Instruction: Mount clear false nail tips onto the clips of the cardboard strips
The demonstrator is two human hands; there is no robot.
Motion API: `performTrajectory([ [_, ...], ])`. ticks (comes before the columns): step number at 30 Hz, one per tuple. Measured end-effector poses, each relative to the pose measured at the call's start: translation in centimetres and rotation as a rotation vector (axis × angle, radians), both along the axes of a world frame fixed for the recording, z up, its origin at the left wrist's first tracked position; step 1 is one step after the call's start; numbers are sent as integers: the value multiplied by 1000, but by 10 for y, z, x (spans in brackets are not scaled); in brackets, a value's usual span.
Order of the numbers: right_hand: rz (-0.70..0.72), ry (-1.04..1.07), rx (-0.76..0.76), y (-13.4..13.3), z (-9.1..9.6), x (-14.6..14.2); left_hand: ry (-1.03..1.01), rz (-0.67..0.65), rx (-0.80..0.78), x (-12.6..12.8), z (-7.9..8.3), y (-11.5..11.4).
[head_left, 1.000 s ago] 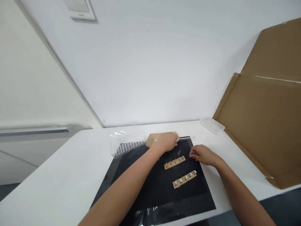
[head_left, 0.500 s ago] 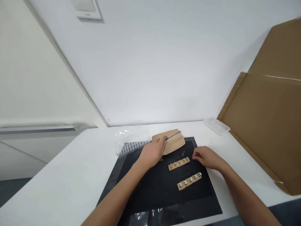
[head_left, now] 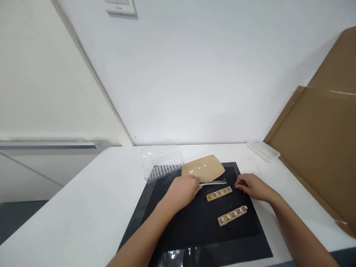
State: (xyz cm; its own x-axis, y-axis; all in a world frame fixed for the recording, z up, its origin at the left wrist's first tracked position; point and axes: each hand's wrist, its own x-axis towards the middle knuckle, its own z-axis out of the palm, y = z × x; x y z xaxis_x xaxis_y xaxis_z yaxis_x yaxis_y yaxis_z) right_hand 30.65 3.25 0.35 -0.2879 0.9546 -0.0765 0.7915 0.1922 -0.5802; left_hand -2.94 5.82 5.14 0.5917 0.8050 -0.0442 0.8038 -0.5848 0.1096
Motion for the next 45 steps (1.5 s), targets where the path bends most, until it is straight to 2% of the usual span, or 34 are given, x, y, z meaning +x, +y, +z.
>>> performTrajectory([
  [5,11,8,16,0,0,0,-28,-33,-53,-9,8,-6],
  [10,18,14,91,-1,1,-2,-292,26,-121,-12,9,-1],
  [13,-22,42,177,-1,11,-11,-413,51,-84,-9,3,5],
  [16,-32,125,359,0,31,-35,-461,74,-10,-4,-7,11],
  [18,62,140,486,3,48,-59,-478,84,16,-1,-15,13],
  [21,239,41,650,13,65,-98,-529,102,47,3,-21,12],
  [24,196,-69,844,27,66,-123,-584,120,79,4,-20,8],
  [27,148,-136,928,35,59,-132,-617,102,101,4,-16,4],
  [34,115,-193,960,40,57,-136,-591,125,130,5,-14,3],
  [40,161,-103,881,47,54,-132,-523,172,164,6,-19,2],
  [45,166,-68,894,51,48,-126,-477,204,190,9,-22,0],
])
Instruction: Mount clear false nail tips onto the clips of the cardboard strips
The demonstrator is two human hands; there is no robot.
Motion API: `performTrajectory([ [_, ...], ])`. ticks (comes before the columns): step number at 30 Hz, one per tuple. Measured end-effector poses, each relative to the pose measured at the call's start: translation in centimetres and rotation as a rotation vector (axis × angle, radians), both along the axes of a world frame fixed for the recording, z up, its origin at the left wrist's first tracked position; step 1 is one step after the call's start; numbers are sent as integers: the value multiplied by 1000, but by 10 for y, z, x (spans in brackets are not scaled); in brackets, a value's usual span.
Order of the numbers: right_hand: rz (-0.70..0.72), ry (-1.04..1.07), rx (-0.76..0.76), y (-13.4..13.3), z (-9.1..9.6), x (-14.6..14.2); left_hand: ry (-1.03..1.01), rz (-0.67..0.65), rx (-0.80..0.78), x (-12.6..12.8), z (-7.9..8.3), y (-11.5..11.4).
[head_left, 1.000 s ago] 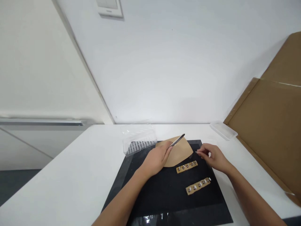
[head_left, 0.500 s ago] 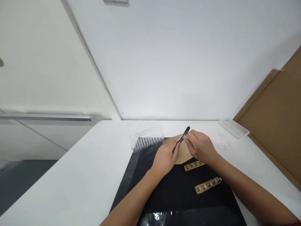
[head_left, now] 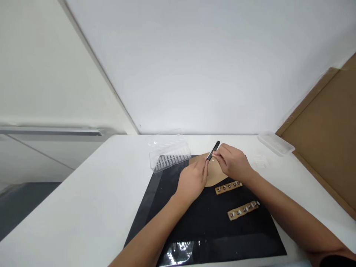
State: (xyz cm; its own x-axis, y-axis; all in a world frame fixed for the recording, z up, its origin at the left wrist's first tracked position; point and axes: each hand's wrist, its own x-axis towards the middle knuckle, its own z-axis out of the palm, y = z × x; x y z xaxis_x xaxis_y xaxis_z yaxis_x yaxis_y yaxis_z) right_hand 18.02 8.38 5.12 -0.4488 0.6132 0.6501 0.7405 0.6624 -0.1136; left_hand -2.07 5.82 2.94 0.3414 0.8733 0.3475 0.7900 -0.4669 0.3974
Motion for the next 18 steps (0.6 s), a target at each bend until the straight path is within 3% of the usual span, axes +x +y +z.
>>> performTrajectory([
  [5,135,63,-58,4,10,8,19,-20,19,-1,2,-1],
  [9,123,56,-57,2,17,10,-25,-72,46,-3,2,-1],
  [18,79,11,-35,6,11,23,-166,-76,117,-2,-13,3],
])
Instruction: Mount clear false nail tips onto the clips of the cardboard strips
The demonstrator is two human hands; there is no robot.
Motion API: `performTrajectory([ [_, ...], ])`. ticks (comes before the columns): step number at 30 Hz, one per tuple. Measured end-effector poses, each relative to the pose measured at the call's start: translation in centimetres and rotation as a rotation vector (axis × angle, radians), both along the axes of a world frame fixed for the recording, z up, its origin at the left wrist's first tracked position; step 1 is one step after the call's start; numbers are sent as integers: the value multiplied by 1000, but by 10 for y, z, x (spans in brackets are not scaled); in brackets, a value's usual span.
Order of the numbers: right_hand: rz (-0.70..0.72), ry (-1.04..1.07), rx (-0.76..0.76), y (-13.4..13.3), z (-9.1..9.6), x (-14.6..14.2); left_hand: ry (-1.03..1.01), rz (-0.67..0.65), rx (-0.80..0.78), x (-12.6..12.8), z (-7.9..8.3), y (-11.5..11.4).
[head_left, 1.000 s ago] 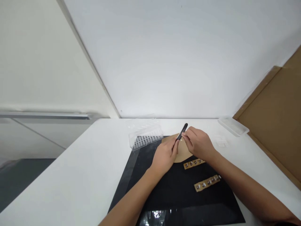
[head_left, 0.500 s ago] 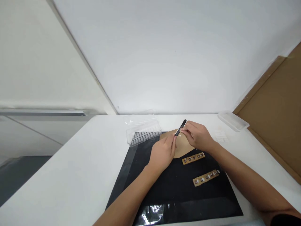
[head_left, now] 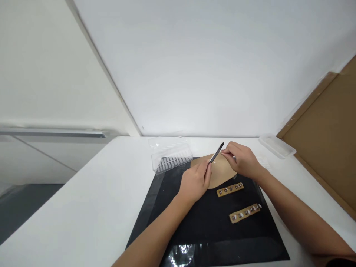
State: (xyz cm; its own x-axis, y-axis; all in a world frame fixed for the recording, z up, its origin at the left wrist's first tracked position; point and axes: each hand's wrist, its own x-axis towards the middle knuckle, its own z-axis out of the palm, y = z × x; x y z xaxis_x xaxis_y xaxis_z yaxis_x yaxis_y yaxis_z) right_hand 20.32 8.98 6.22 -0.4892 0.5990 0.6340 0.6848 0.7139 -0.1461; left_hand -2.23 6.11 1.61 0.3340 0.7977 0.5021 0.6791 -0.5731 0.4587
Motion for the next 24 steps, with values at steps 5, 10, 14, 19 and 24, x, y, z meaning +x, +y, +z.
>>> performTrajectory([
  [5,1,83,41,3,-6,-6,-136,19,19,6,6,-8],
  [10,23,176,-11,5,-10,-11,-268,2,45,9,12,-14],
  [14,12,187,-42,7,-15,-12,-245,1,35,8,7,-10],
  [19,-38,234,-130,4,-16,-18,-215,23,78,10,0,-8],
  [24,-24,325,-153,1,-16,-21,-235,58,92,13,-1,-10],
])
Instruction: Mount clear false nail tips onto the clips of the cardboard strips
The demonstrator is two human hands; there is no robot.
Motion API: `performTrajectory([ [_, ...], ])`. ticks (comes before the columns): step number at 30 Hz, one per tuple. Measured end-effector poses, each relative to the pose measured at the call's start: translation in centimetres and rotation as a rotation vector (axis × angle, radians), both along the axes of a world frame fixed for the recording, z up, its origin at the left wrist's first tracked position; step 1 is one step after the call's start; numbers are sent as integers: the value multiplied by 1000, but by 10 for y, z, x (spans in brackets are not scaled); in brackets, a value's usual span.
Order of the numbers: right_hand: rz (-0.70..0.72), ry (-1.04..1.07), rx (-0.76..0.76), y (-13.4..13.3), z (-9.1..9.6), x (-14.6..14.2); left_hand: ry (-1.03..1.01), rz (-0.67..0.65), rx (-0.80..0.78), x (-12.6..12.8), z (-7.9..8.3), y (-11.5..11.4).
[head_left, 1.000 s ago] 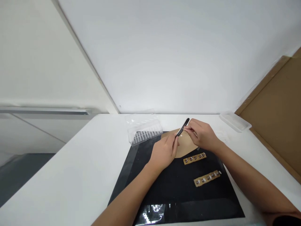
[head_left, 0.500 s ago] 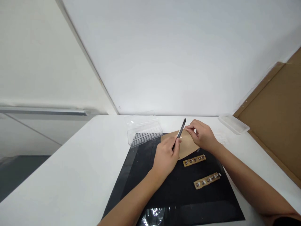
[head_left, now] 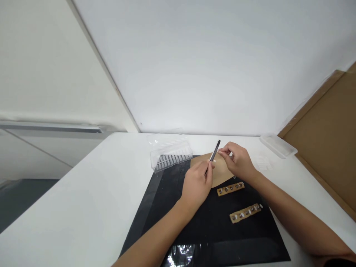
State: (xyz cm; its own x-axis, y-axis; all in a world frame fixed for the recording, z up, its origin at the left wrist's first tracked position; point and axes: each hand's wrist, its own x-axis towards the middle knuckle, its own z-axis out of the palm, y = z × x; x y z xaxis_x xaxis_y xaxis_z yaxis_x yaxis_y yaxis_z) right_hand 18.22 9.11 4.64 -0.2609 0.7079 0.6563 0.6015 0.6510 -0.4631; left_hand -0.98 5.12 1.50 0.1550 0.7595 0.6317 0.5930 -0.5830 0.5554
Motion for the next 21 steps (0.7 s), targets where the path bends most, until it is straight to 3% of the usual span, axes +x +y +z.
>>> performTrajectory([
  [8,0,112,-74,-3,0,-1,-20,-17,10,0,2,-1],
  [16,-88,-139,180,-3,-4,-7,58,-16,-2,0,-1,2],
  [21,-94,-202,199,0,-3,-10,77,-17,-37,0,-1,3],
])
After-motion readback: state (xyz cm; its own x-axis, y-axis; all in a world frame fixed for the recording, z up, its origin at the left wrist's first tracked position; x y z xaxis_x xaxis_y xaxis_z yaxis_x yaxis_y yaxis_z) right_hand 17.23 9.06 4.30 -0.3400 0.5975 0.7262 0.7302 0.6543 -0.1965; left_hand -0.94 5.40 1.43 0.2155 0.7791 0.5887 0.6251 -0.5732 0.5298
